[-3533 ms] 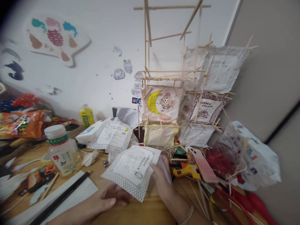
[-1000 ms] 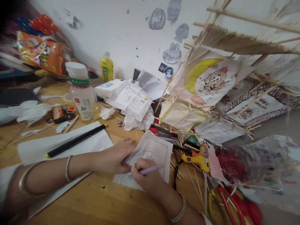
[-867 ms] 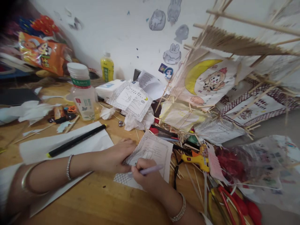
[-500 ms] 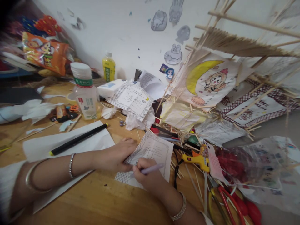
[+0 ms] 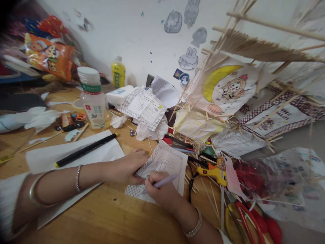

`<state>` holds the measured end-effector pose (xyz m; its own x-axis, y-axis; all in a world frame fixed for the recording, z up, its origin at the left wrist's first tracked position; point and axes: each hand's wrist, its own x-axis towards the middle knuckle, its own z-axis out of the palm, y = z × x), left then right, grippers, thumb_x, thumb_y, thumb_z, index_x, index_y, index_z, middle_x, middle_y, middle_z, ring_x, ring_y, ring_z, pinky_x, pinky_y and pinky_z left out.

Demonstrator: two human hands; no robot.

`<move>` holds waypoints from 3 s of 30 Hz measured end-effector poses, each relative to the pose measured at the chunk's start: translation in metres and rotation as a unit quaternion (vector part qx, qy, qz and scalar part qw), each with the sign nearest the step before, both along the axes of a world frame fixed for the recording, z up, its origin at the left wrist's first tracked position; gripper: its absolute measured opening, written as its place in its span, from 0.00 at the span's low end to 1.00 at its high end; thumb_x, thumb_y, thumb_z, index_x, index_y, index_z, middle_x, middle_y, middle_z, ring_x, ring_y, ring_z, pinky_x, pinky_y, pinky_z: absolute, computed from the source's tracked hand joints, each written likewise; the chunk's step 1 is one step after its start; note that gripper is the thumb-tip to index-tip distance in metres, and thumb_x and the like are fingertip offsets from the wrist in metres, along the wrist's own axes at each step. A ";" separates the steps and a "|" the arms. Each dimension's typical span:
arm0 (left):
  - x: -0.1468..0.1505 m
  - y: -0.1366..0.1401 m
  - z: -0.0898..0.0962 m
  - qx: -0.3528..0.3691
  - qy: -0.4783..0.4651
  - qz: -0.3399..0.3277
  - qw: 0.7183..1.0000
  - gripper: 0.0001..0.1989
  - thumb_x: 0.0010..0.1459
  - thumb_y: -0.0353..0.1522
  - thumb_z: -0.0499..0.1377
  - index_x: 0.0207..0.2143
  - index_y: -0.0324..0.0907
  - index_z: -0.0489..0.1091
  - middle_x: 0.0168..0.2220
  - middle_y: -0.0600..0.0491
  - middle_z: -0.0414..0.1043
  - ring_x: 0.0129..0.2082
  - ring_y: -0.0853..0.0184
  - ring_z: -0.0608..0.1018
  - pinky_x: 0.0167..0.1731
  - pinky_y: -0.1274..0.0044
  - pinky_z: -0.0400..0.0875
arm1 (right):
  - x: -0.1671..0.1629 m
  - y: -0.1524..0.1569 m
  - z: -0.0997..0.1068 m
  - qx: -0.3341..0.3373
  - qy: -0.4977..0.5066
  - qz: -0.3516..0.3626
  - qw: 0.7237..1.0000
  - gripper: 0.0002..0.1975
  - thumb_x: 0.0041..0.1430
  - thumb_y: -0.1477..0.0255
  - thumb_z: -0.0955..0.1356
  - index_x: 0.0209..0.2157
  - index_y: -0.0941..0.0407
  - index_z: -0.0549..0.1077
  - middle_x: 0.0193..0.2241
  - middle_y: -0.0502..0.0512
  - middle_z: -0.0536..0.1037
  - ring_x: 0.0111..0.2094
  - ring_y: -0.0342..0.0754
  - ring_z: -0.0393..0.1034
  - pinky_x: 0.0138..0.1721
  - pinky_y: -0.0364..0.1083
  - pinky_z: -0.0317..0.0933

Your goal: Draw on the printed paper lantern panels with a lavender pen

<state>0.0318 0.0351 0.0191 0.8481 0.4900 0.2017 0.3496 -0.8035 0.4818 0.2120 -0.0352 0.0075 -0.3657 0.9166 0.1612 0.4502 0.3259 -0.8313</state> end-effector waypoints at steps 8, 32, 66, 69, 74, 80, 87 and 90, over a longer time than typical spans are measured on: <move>0.000 -0.001 0.002 -0.006 0.004 0.007 1.000 0.14 0.48 0.35 0.66 0.32 0.42 0.64 0.34 0.51 0.68 0.38 0.58 0.70 0.43 0.68 0.62 | -0.001 0.000 0.001 -0.027 0.008 -0.003 1.000 0.14 0.50 0.71 0.61 0.15 0.53 0.53 0.13 0.44 0.56 0.17 0.40 0.51 0.20 0.41 0.47; 0.000 0.000 0.001 -0.002 0.012 0.005 1.000 0.14 0.50 0.37 0.66 0.34 0.41 0.65 0.36 0.50 0.68 0.39 0.57 0.70 0.43 0.68 0.61 | 0.007 -0.001 0.001 -0.036 0.012 -0.037 0.999 0.15 0.52 0.68 0.62 0.15 0.54 0.57 0.14 0.46 0.62 0.18 0.41 0.56 0.22 0.42 0.52; -0.001 -0.004 0.006 0.008 0.002 0.003 1.000 0.15 0.48 0.38 0.66 0.31 0.43 0.64 0.33 0.52 0.68 0.38 0.57 0.70 0.41 0.68 0.62 | 0.008 0.001 0.001 -0.019 -0.004 -0.018 1.000 0.17 0.52 0.68 0.63 0.14 0.54 0.54 0.13 0.45 0.60 0.17 0.40 0.53 0.20 0.41 0.49; -0.001 -0.004 0.006 0.006 0.004 0.004 1.000 0.16 0.47 0.37 0.67 0.32 0.42 0.64 0.34 0.51 0.68 0.38 0.57 0.70 0.42 0.68 0.62 | 0.008 0.001 0.001 -0.017 -0.004 -0.018 1.000 0.17 0.52 0.68 0.63 0.14 0.54 0.53 0.13 0.45 0.58 0.18 0.40 0.53 0.20 0.41 0.49; 0.000 -0.004 0.006 0.006 0.010 0.011 1.000 0.16 0.47 0.38 0.67 0.32 0.42 0.64 0.34 0.51 0.68 0.38 0.57 0.70 0.42 0.68 0.62 | 0.008 0.001 0.000 -0.025 0.009 -0.009 1.000 0.17 0.51 0.69 0.63 0.14 0.54 0.53 0.13 0.44 0.57 0.18 0.40 0.51 0.20 0.41 0.48; 0.000 -0.005 0.008 0.004 0.018 0.011 1.000 0.17 0.46 0.37 0.68 0.33 0.40 0.65 0.35 0.49 0.68 0.39 0.57 0.70 0.42 0.68 0.62 | 0.007 0.001 0.003 -0.050 0.026 0.012 0.998 0.17 0.48 0.70 0.63 0.13 0.54 0.52 0.12 0.43 0.55 0.17 0.39 0.48 0.20 0.41 0.44; 0.000 -0.005 0.006 0.012 0.013 0.008 1.000 0.16 0.47 0.37 0.68 0.33 0.40 0.66 0.34 0.50 0.68 0.38 0.56 0.70 0.41 0.68 0.62 | 0.009 0.000 0.003 -0.098 0.095 -0.036 0.990 0.15 0.51 0.66 0.65 0.16 0.54 0.60 0.12 0.44 0.62 0.15 0.39 0.54 0.18 0.40 0.49; -0.001 -0.005 0.004 0.018 0.001 0.009 1.000 0.17 0.48 0.37 0.67 0.36 0.40 0.66 0.35 0.50 0.68 0.38 0.56 0.70 0.42 0.68 0.63 | 0.012 0.002 0.002 -0.095 0.124 -0.041 0.987 0.14 0.52 0.65 0.66 0.17 0.54 0.62 0.12 0.44 0.64 0.14 0.39 0.56 0.17 0.39 0.51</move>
<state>0.0306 0.0298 0.0227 0.8399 0.4970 0.2180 0.3648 -0.8144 0.4513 0.2242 -0.0330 0.0090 -0.2592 0.9641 0.0582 0.2444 0.1237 -0.9617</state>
